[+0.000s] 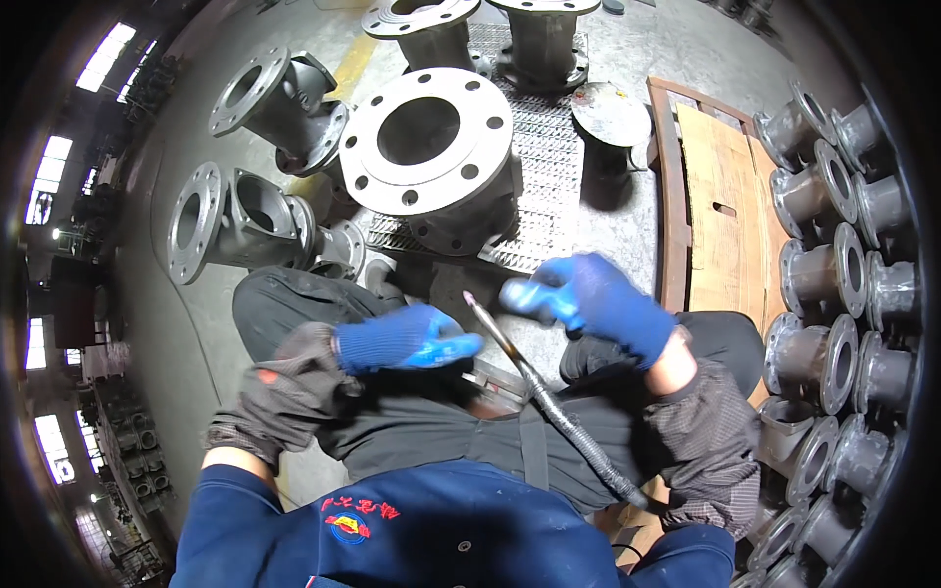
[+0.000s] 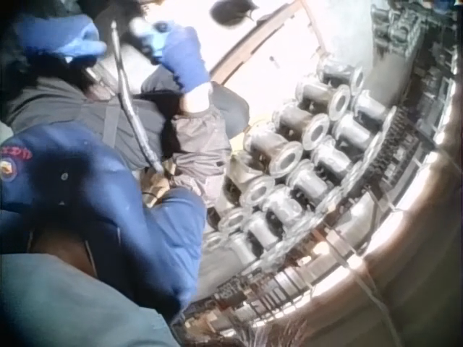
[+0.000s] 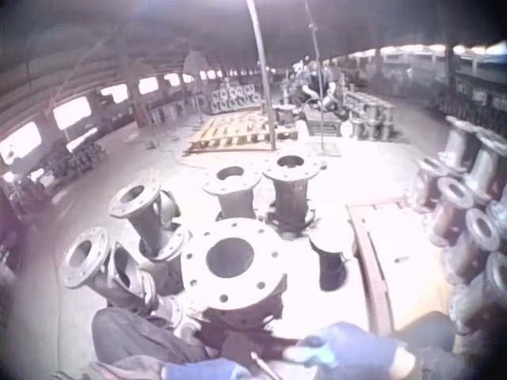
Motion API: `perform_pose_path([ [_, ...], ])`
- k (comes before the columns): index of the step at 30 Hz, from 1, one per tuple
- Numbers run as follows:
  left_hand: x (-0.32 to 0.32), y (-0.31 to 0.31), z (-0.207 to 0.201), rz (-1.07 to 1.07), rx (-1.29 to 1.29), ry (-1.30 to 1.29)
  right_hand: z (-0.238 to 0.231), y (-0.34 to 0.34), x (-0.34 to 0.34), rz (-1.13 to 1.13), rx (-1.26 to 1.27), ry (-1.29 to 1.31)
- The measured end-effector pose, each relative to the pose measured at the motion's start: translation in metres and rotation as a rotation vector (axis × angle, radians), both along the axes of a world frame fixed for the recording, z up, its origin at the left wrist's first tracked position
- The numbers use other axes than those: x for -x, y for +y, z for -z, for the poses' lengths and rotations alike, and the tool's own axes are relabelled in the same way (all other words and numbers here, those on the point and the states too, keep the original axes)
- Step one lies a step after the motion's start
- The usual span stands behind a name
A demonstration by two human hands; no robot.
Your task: The person handles several metal castings one by one, turning them over to clear debris from the inner surfaces and bolt holes using a compressed air nozzle.
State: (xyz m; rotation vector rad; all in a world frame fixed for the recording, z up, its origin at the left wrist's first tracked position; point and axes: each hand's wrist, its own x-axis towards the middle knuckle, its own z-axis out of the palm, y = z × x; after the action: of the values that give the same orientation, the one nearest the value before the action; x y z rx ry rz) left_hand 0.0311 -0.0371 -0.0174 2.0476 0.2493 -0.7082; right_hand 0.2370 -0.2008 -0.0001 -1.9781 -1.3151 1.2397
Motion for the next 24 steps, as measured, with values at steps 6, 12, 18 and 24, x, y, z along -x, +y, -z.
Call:
perform_pose_path([
  [6, -0.050, 0.125, -0.091, -0.778, -0.024, -0.939, -0.052, 0.030, -0.038, 0.385, -0.370, 0.014],
  [12, -0.061, 0.225, 0.003, -0.872, 0.276, -0.664, -0.020, 0.076, -0.039, 0.558, -0.540, 0.230],
  [18, -0.083, 0.175, -0.020, -0.836, 0.440, -0.521, -0.022, 0.076, -0.047, 0.645, -0.367, 0.309],
  [24, -0.089, 0.103, -0.084, -0.720, -0.063, -0.449, -0.002, 0.052, -0.054, 0.974, -0.352, 0.224],
])
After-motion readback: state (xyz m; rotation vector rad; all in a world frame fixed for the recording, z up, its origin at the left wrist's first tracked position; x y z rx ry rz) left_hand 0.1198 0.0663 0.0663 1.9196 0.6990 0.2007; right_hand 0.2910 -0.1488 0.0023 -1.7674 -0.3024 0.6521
